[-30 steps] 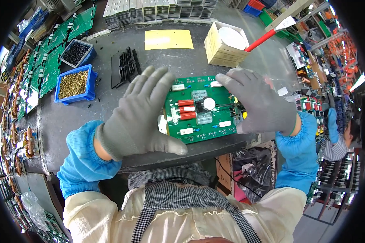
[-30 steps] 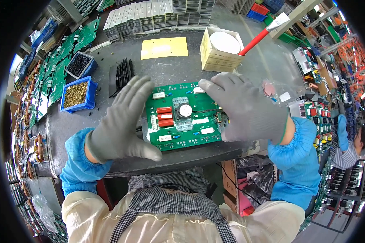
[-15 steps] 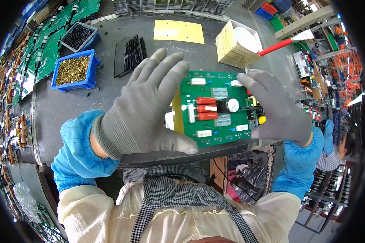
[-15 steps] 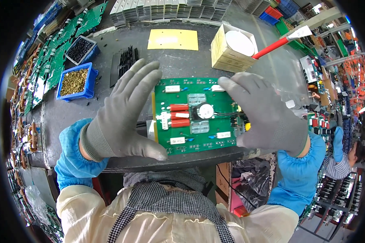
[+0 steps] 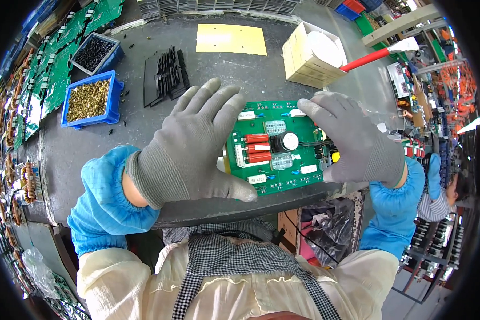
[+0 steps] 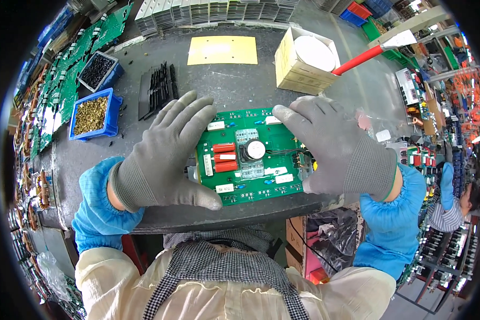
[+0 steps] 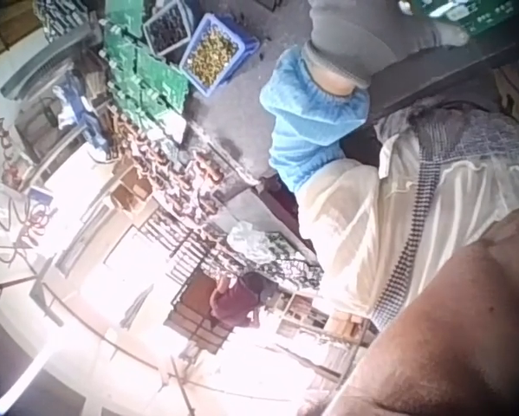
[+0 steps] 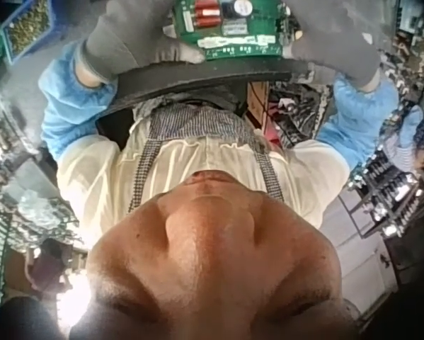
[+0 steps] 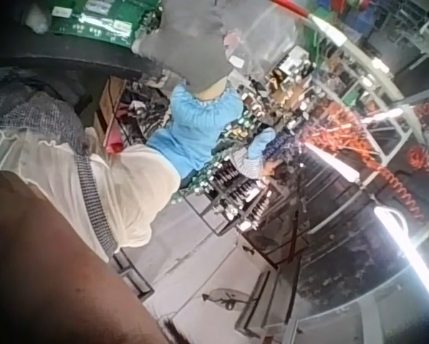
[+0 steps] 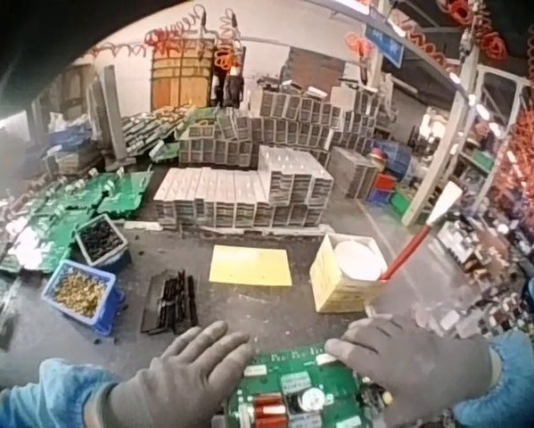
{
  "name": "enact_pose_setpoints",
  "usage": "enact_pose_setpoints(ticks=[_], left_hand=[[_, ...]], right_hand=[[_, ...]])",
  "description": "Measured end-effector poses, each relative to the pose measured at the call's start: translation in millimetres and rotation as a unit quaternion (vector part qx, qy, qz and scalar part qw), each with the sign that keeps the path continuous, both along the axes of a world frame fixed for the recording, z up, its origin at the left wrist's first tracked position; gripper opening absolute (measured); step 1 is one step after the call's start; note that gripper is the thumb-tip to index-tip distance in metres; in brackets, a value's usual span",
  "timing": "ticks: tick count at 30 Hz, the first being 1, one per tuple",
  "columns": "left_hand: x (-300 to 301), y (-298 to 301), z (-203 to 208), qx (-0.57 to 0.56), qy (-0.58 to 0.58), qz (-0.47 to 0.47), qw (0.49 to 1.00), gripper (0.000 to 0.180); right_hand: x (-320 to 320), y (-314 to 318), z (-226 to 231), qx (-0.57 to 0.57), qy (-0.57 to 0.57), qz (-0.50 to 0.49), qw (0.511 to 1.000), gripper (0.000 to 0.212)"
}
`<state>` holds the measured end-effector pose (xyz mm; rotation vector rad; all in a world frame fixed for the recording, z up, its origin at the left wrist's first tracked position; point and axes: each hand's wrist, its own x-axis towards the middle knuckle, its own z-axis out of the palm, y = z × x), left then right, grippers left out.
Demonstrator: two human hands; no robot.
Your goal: The person assembles electronic circuit boards and components by taking them from a packaging box and attaching them to a metal chassis with screws using an electric screwdriver, then organizing the completed assemblies on an industrial workbench. Yellow plastic panels are also attached to the chassis during assembly.
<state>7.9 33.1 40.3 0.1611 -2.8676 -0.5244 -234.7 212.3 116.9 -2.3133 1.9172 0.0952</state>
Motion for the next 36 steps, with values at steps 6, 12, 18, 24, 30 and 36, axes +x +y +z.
enact_pose_setpoints(ticks=[6,12,18,24,30,36], left_hand=[[-0.7,0.6,5.0,0.015,-0.022,-0.018,0.999,0.138],[-0.7,8.1,9.3,-0.032,-0.021,-0.002,0.999,0.134],[-3.3,12.5,13.4,-0.054,-0.014,0.0,0.998,0.134],[-3.1,15.5,15.3,-0.061,-0.022,0.001,0.998,0.127],[-8.4,12.5,16.4,-0.092,-0.025,-0.002,0.995,0.132],[-8.0,18.8,17.5,-0.121,-0.056,0.001,0.991,0.134]], right_hand=[[2.2,1.2,-1.1,0.006,0.016,0.0,1.0,0.102],[0.3,2.8,-3.7,0.015,0.024,-0.003,1.0,0.106],[-0.2,14.1,-4.9,-0.018,0.026,0.015,0.999,0.124],[7.3,13.0,-18.9,-0.075,0.014,0.013,0.997,0.127],[0.1,10.8,-20.1,-0.068,-0.001,0.023,0.997,0.121],[0.4,9.8,-27.1,-0.048,0.017,0.013,0.999,0.129]])
